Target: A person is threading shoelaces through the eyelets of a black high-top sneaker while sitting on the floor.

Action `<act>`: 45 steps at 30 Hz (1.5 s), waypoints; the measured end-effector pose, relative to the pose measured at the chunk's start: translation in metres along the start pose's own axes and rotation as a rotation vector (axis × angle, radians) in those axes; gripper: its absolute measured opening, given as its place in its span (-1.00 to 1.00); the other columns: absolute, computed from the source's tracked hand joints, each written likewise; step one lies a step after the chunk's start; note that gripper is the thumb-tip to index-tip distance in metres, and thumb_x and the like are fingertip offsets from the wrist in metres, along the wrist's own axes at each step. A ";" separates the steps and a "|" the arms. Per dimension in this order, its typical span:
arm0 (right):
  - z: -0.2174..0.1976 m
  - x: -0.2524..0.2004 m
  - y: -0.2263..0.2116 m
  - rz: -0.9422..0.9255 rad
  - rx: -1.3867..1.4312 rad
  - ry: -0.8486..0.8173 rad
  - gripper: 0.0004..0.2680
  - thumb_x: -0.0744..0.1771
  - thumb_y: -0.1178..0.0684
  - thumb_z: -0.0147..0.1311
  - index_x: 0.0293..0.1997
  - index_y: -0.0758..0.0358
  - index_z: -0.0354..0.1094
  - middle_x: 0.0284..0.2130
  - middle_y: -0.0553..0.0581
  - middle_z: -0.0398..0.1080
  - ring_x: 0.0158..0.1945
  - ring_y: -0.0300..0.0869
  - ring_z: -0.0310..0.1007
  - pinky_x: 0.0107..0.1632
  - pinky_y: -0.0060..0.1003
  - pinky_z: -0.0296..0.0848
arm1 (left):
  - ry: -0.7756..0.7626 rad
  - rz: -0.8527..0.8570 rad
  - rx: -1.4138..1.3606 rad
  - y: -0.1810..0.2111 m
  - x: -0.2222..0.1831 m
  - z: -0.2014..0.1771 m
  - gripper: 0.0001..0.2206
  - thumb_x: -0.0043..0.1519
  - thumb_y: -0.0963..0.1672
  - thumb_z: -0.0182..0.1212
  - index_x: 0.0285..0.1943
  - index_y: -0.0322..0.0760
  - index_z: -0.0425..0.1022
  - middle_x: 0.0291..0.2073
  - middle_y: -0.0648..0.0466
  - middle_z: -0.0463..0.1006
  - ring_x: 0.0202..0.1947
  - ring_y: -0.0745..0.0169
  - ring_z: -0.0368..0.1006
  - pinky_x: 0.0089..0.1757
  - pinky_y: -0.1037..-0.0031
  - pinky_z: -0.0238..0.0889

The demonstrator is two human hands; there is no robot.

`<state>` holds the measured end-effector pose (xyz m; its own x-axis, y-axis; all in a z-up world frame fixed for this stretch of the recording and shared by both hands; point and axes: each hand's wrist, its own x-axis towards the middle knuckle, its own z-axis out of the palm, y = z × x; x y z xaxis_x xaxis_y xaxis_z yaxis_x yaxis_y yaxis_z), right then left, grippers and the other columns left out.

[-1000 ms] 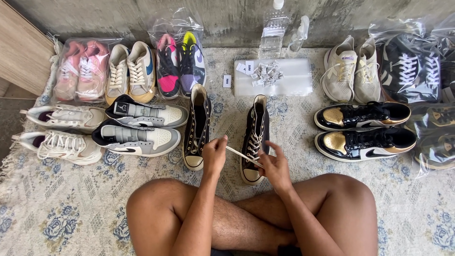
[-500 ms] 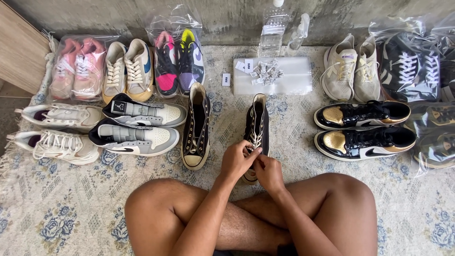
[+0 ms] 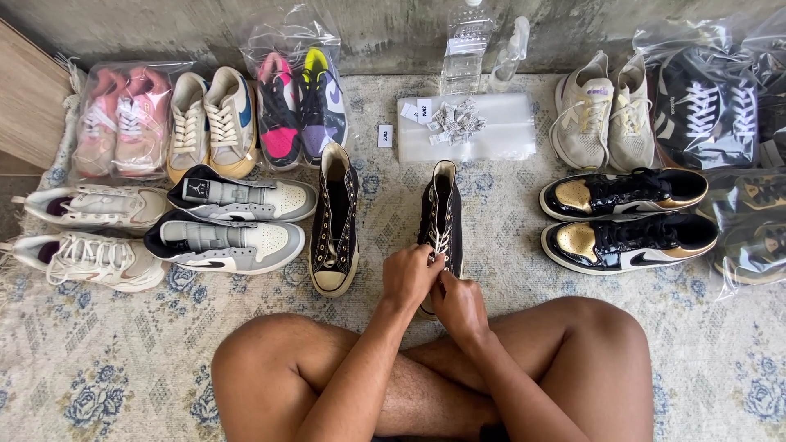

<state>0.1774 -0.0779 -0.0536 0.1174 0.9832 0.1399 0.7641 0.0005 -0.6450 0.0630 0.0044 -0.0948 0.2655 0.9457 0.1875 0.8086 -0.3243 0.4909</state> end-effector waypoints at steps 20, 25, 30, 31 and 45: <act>-0.004 -0.013 -0.005 0.115 -0.110 -0.053 -0.88 0.28 0.04 0.05 -0.47 0.16 0.35 -0.72 0.29 0.43 -0.53 0.22 0.56 -0.51 0.00 0.45 | 0.267 0.372 0.260 0.008 0.004 0.018 -0.80 0.07 -0.04 0.33 -0.48 -0.20 0.49 -0.67 0.06 0.49 -0.70 0.09 0.51 -0.59 0.34 0.36; -0.015 -0.016 -0.014 0.159 -0.078 -0.102 -0.89 0.28 0.04 0.05 -0.43 0.19 0.38 -0.73 0.25 0.45 -0.50 0.19 0.60 -0.46 0.00 0.51 | 0.354 0.390 0.288 0.005 0.004 0.026 -0.89 0.04 -0.15 0.21 -0.56 -0.17 0.47 -0.72 0.10 0.44 -0.77 0.11 0.45 -0.62 0.36 0.32; -0.015 -0.015 -0.018 0.173 -0.078 -0.118 -0.89 0.28 0.03 0.05 -0.42 0.17 0.39 -0.71 0.24 0.47 -0.50 0.16 0.61 -0.44 -0.02 0.53 | 0.351 0.351 0.235 0.003 0.002 0.023 -0.89 0.00 -0.17 0.21 -0.60 -0.16 0.48 -0.74 0.10 0.45 -0.76 0.06 0.45 -0.61 0.35 0.33; -0.019 -0.013 -0.023 0.173 -0.077 -0.117 -0.89 0.28 0.03 0.05 -0.42 0.17 0.39 -0.71 0.24 0.47 -0.50 0.16 0.61 -0.44 -0.02 0.53 | 0.351 0.352 0.235 0.013 0.000 0.006 -0.89 0.00 -0.17 0.21 -0.60 -0.16 0.48 -0.74 0.10 0.45 -0.76 0.06 0.45 -0.61 0.35 0.33; 0.001 -0.012 -0.002 -0.028 -0.108 -0.078 -0.86 0.31 0.01 -0.03 -0.43 0.06 0.43 -0.73 0.25 0.44 -0.55 0.23 0.56 -0.52 0.04 0.48 | -0.133 -0.360 -0.664 0.032 0.002 -0.046 -0.87 0.15 -0.08 0.29 -0.39 -0.13 0.70 -0.65 0.16 0.62 -0.60 0.36 0.51 -0.45 0.57 0.34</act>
<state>0.1734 -0.0900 -0.0546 0.0486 0.9943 0.0950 0.8306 0.0126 -0.5568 0.0650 -0.0050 -0.0393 0.1405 0.9763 -0.1646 0.3833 0.0996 0.9182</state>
